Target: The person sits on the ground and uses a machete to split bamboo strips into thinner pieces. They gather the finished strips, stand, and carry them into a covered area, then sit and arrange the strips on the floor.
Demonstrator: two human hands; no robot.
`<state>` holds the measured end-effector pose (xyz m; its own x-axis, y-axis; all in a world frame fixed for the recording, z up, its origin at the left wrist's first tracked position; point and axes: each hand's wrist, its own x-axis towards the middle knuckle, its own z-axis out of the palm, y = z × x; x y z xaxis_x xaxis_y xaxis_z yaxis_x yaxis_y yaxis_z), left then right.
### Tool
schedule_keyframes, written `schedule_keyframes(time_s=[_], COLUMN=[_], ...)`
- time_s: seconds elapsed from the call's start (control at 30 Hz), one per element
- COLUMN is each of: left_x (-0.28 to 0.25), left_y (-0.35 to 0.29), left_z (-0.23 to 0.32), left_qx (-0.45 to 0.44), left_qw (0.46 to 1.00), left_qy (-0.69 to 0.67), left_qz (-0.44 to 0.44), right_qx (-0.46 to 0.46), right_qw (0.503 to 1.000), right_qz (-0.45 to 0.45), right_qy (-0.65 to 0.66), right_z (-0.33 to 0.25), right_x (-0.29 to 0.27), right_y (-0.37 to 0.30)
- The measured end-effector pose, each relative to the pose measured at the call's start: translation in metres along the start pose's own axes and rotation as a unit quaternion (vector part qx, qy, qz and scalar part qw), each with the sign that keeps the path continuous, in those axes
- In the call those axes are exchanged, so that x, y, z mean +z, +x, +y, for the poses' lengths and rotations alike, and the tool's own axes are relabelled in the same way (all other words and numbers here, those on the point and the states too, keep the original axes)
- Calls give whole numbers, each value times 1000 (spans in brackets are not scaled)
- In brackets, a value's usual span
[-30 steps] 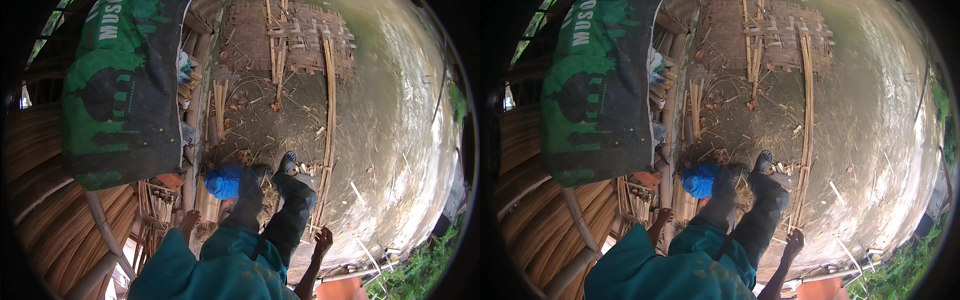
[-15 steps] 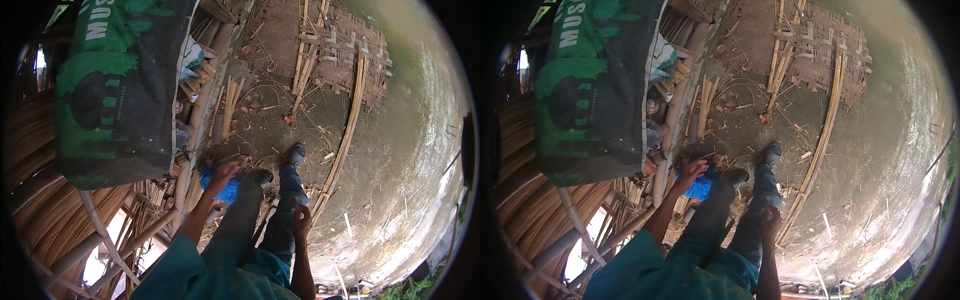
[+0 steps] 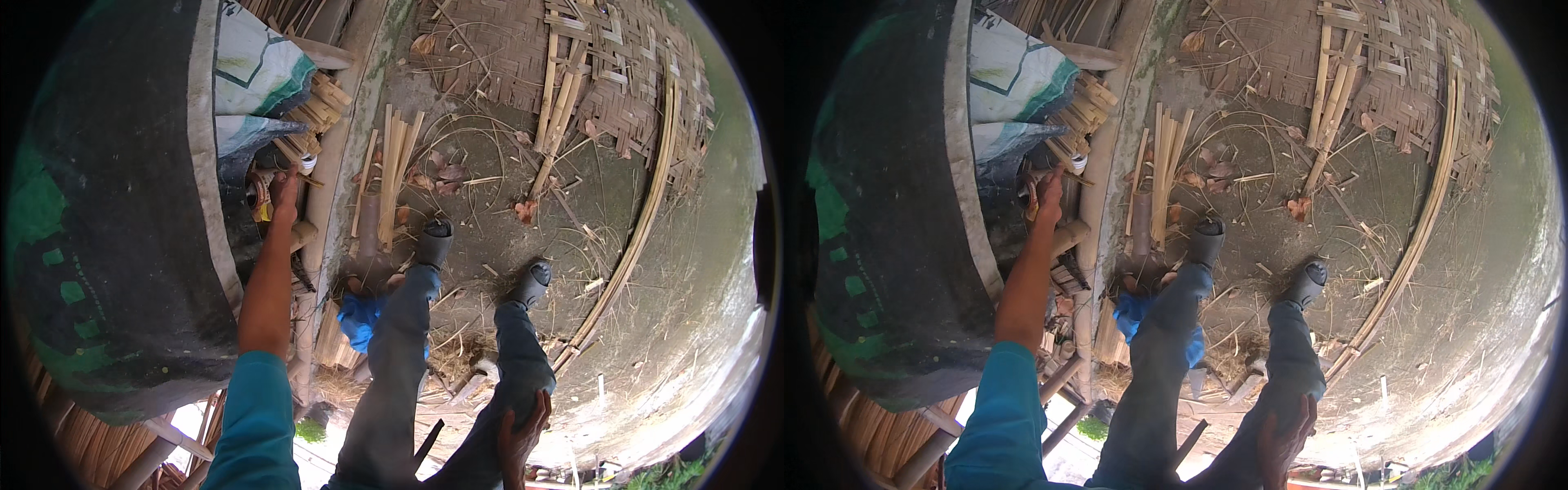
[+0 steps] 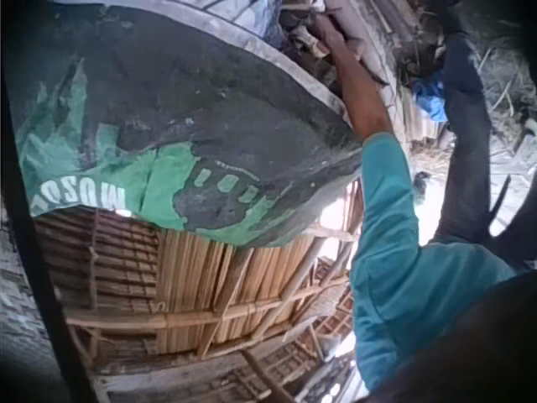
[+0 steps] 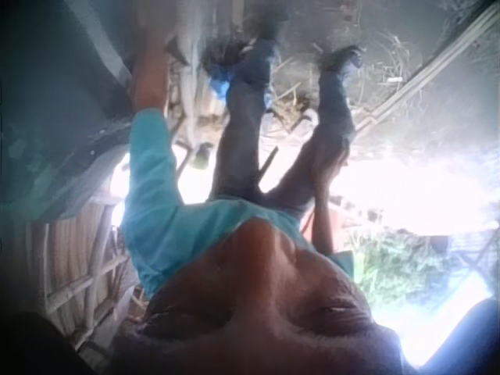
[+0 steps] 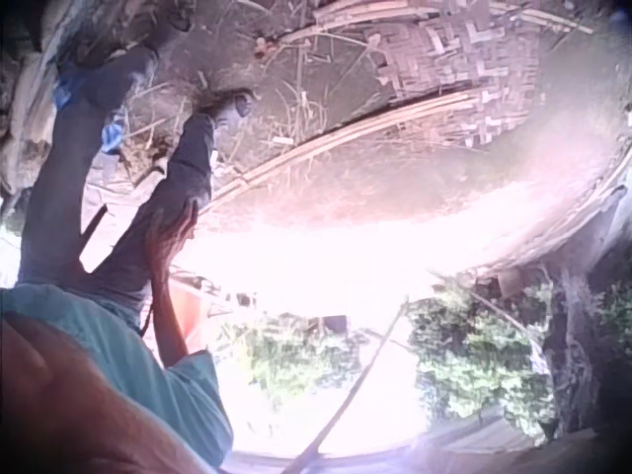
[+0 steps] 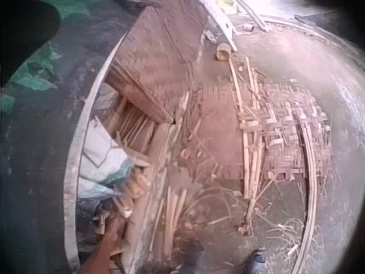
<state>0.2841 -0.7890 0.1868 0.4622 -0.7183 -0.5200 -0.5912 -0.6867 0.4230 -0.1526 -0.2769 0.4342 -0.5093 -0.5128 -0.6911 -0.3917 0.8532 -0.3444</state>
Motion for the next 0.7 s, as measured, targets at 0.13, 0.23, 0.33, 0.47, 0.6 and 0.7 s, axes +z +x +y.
schedule_keyframes(time_s=[0.13,0.23,0.33,0.47,0.6,0.7], left_x=[-1,-15,23,7,13,-3], left_y=[102,146,124,126,134,154], left_z=[-8,-21,17,9,6,-16], left_qx=[-79,-74,-79,-73,-79,-30], left_qw=[993,991,987,984,991,980], left_qy=[-32,-106,-130,-162,-104,-196], left_qz=[82,44,-47,-15,11,-15], right_qx=[21,15,39,39,58,59], right_qw=[999,999,998,998,997,997], right_qz=[15,1,10,-8,-6,-13], right_qy=[-44,-40,-49,-44,-53,-51], right_z=[-17,-21,-26,-26,-32,-37], right_x=[23,35,46,47,47,41], right_y=[11,20,16,19,20,22])
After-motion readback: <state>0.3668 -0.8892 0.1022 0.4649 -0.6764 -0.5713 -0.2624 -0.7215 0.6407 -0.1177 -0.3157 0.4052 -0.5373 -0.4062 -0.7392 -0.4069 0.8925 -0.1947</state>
